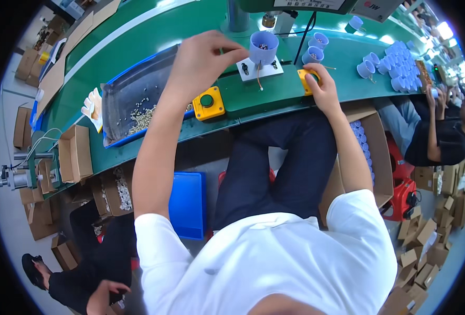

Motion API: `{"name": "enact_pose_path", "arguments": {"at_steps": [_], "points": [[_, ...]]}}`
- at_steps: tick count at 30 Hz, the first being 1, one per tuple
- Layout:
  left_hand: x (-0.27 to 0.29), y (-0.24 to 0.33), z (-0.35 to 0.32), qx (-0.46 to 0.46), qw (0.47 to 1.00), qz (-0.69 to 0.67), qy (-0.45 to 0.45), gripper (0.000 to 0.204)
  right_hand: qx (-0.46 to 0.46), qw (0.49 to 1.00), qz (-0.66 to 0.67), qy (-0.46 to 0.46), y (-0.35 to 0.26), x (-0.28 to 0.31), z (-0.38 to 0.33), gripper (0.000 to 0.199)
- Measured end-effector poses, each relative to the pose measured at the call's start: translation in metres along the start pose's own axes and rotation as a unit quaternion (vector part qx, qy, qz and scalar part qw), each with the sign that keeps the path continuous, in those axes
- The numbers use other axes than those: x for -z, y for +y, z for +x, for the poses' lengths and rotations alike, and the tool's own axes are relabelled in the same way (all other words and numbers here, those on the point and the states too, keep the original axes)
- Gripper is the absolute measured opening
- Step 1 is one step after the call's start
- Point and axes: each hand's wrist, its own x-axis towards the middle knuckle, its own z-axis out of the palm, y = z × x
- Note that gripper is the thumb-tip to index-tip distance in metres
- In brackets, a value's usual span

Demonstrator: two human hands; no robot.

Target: Picking small electronic pins from a tray and placing them into blue cups and onto an assembly machine.

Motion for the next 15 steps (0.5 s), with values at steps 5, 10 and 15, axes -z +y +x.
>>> {"name": "enact_pose_path", "arguments": {"at_steps": [5, 10, 15], "points": [[-0.027, 0.002, 0.054, 0.03, 0.992, 0.074, -0.101, 0.034, 0.022, 1.0, 0.016, 0.007, 0.002, -0.004, -0.002, 0.026], [-0.045, -0.01, 0.08, -0.101, 0.939, 0.197, -0.263, 0.024, 0.023, 0.999, -0.036, 0.029, 0.009, 0.009, -0.011, 0.028], [-0.031, 0.01, 0.063, 0.096, 0.961, 0.176, -0.188, 0.031, 0.062, 0.998, 0.008, -0.002, 0.006, -0.004, -0.007, 0.033]]}}
